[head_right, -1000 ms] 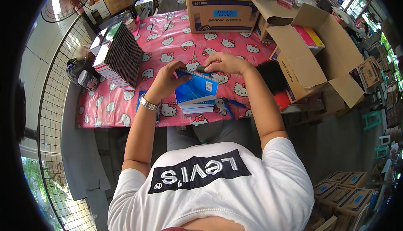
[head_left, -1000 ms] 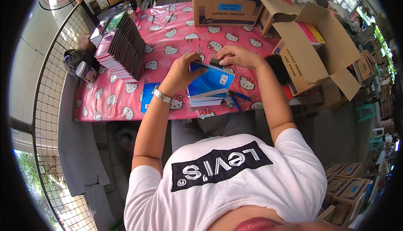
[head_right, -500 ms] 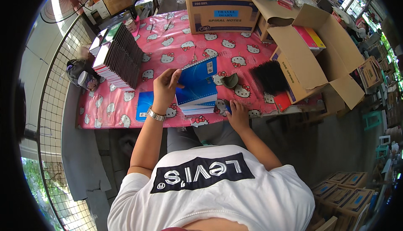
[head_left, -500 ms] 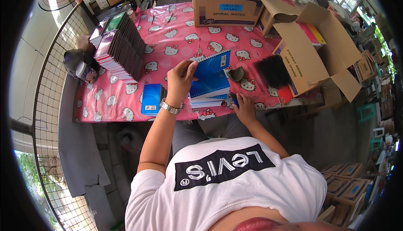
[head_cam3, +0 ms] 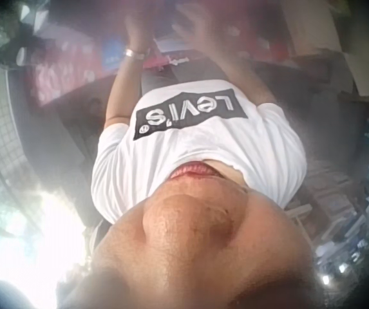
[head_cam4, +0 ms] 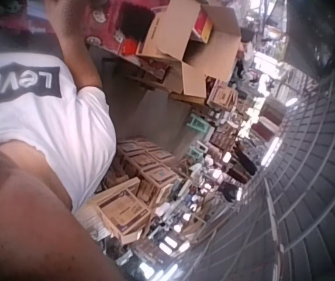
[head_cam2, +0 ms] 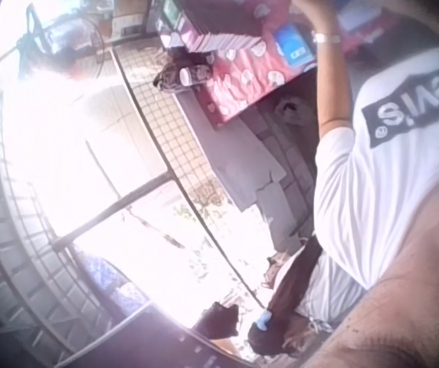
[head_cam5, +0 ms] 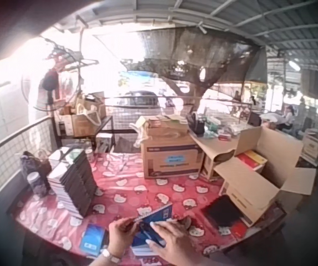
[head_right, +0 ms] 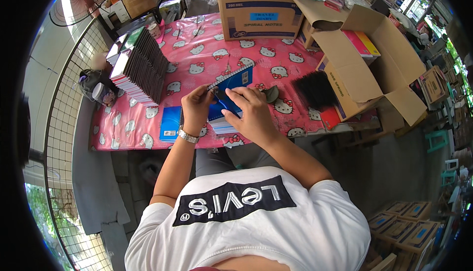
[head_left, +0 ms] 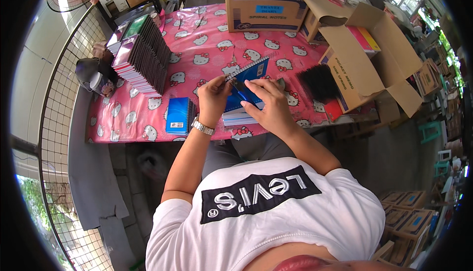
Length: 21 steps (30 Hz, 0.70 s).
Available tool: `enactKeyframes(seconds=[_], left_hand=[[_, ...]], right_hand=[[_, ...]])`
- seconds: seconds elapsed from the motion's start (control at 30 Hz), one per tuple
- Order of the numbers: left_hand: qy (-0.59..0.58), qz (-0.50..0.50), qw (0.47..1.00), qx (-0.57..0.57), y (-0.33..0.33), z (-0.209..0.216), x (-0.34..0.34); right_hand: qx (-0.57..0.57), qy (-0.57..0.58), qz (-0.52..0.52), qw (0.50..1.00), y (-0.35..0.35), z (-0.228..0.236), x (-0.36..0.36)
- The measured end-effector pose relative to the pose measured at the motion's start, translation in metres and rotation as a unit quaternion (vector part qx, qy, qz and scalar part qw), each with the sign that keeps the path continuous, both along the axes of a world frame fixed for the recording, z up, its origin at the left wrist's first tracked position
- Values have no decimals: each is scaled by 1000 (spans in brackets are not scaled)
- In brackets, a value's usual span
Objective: The person assembles spiral notebooks by threading a metal coil binder through the pre-punched holes in a notebook cover and several pages by hand.
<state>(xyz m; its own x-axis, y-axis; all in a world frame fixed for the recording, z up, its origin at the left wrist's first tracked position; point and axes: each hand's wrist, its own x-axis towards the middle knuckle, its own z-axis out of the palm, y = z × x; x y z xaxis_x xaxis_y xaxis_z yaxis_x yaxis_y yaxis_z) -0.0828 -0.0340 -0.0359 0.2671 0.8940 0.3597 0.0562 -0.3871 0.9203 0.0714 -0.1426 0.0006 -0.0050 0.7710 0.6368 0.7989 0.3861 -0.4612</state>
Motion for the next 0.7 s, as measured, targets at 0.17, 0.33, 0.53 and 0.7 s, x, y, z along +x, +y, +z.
enactKeyframes(seconds=[0.17,0.33,0.53,0.7], left_hand=[[27,17,996,89,2,-11,2],[12,19,996,83,-4,-8,7],[35,52,983,170,-6,-8,2],[4,138,977,164,-6,0,-21]], right_hand=[[-59,137,17,989,-11,1,-4],[37,69,-10,997,-12,2,-8],[-279,427,120,852,-9,-9,-1],[-166,381,113,903,-5,-8,3]])
